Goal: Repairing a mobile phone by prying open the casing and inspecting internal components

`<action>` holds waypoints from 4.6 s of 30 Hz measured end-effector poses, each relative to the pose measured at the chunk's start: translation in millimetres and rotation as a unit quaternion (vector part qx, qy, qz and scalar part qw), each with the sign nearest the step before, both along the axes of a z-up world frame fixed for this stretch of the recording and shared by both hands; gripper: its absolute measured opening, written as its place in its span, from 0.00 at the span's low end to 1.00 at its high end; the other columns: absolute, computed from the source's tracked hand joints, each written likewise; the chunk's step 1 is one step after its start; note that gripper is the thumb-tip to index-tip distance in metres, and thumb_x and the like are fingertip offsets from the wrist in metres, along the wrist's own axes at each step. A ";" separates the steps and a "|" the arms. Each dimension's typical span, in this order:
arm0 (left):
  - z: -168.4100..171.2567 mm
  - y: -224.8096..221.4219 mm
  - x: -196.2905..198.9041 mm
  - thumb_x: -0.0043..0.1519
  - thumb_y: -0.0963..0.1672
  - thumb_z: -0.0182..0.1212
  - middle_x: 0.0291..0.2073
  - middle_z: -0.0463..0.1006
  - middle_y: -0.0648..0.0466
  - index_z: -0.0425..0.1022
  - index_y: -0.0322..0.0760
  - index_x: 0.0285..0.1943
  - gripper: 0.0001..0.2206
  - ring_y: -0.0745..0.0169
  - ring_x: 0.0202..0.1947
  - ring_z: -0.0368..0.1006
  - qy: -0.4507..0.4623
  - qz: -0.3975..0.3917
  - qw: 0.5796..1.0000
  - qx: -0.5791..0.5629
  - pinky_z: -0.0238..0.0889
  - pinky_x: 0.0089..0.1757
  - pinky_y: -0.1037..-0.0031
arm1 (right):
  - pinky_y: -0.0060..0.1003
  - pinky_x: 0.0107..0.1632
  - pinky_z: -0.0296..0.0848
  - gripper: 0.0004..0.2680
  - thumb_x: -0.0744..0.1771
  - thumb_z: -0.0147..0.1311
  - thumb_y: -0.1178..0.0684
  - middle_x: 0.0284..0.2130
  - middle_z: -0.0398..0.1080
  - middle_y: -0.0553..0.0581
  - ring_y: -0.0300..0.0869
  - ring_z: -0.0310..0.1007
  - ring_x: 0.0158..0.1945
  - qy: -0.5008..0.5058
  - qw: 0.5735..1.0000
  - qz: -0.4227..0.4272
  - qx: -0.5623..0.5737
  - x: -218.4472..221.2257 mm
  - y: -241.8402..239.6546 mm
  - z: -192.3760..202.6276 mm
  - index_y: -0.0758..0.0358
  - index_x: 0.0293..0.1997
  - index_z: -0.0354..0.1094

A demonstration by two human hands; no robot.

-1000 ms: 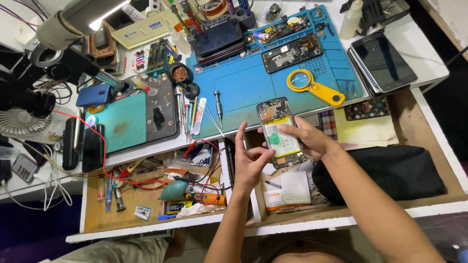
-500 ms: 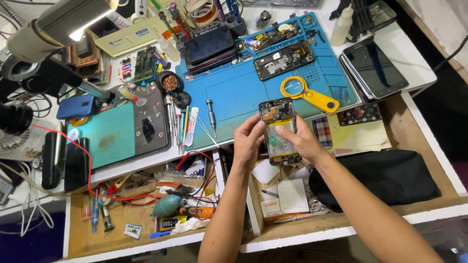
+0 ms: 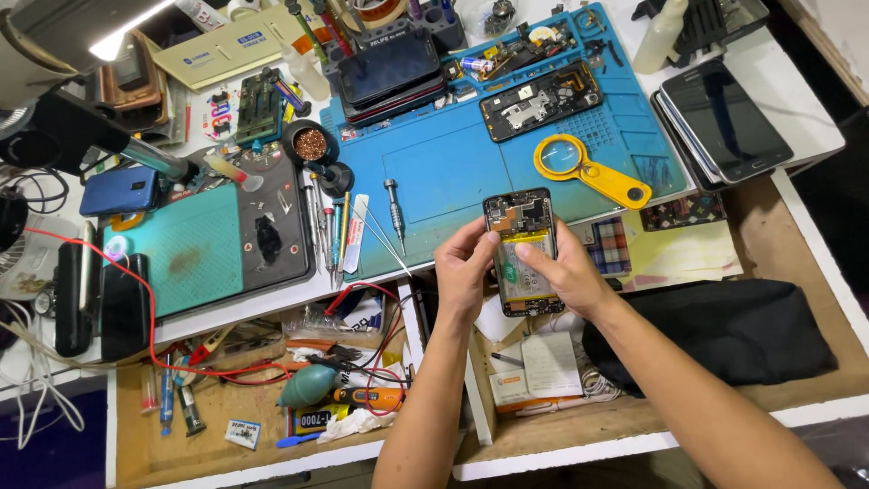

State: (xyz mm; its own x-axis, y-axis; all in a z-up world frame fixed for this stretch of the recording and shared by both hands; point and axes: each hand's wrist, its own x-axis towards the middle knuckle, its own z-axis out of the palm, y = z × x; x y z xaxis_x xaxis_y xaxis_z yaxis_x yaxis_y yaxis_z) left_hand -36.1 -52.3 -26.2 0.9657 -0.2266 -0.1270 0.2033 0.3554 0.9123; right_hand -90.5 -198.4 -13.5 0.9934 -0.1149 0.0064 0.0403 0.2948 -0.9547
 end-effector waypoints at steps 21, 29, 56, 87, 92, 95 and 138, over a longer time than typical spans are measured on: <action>-18.5 6.1 4.8 0.58 0.40 0.70 0.27 0.82 0.55 0.82 0.34 0.54 0.15 0.77 0.29 0.67 -0.065 0.013 0.997 0.030 0.66 0.32 0.81 | 0.57 0.59 0.69 0.14 0.69 0.52 0.53 0.45 0.76 0.67 0.51 0.76 0.49 0.001 0.997 0.029 -0.071 0.1 -4.6 -2.5 0.66 0.59 0.60; -23.1 4.3 5.6 0.57 0.40 0.70 0.28 0.82 0.53 0.82 0.32 0.53 0.14 0.77 0.29 0.68 -0.045 0.014 0.999 0.014 0.67 0.31 0.80 | 0.59 0.60 0.68 0.14 0.69 0.52 0.53 0.46 0.75 0.70 0.54 0.76 0.50 0.002 0.996 0.036 -0.082 -0.2 -5.1 -0.5 0.67 0.60 0.60; 16.8 -3.7 -5.2 0.56 0.40 0.68 0.26 0.78 0.56 0.82 0.32 0.51 0.14 0.79 0.27 0.63 0.019 0.025 0.999 -0.007 0.63 0.28 0.86 | 0.59 0.62 0.66 0.17 0.68 0.52 0.55 0.49 0.75 0.71 0.56 0.76 0.51 0.017 0.998 0.035 -0.054 -0.9 -1.6 -3.9 0.68 0.64 0.59; 11.5 -0.8 -5.7 0.53 0.39 0.71 0.29 0.78 0.51 0.69 0.33 0.51 0.19 0.69 0.30 0.73 -0.041 -0.028 0.999 0.013 0.70 0.33 0.75 | 0.52 0.62 0.67 0.15 0.70 0.51 0.49 0.45 0.74 0.61 0.45 0.73 0.51 0.029 0.986 0.023 -0.165 -6.2 16.5 21.1 0.62 0.63 0.60; 10.3 -3.0 -5.2 0.54 0.38 0.71 0.29 0.77 0.53 0.69 0.33 0.49 0.17 0.71 0.31 0.73 -0.048 -0.022 0.999 -0.002 0.70 0.35 0.77 | 0.50 0.59 0.69 0.15 0.70 0.52 0.48 0.40 0.74 0.60 0.42 0.73 0.47 0.029 0.985 0.016 -0.168 -6.5 17.3 30.2 0.63 0.61 0.62; 5.3 -2.7 -4.2 0.54 0.38 0.71 0.30 0.78 0.54 0.69 0.33 0.49 0.17 0.71 0.31 0.74 -0.053 -0.019 0.998 -0.004 0.70 0.36 0.78 | 0.49 0.58 0.70 0.15 0.69 0.54 0.49 0.38 0.73 0.58 0.41 0.72 0.45 0.027 0.987 0.013 -0.159 -6.5 17.6 29.8 0.63 0.60 0.62; 48.2 3.8 -14.5 0.59 0.40 0.58 0.54 0.79 0.40 0.73 0.34 0.68 0.24 0.59 0.52 0.72 -0.023 -0.126 0.992 0.020 0.72 0.52 0.63 | 0.55 0.65 0.67 0.16 0.69 0.52 0.54 0.49 0.68 0.60 0.49 0.71 0.55 -0.027 0.993 -0.111 -0.029 1.9 9.7 39.4 0.60 0.63 0.53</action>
State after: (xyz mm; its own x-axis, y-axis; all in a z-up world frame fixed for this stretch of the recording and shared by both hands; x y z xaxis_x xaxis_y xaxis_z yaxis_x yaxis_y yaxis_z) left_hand -50.6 -48.5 22.0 0.8845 -0.4563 -0.0974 0.2380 0.2617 0.9354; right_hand -88.5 -188.7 26.0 0.9414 -0.3297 0.0713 0.1494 0.2179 -0.9645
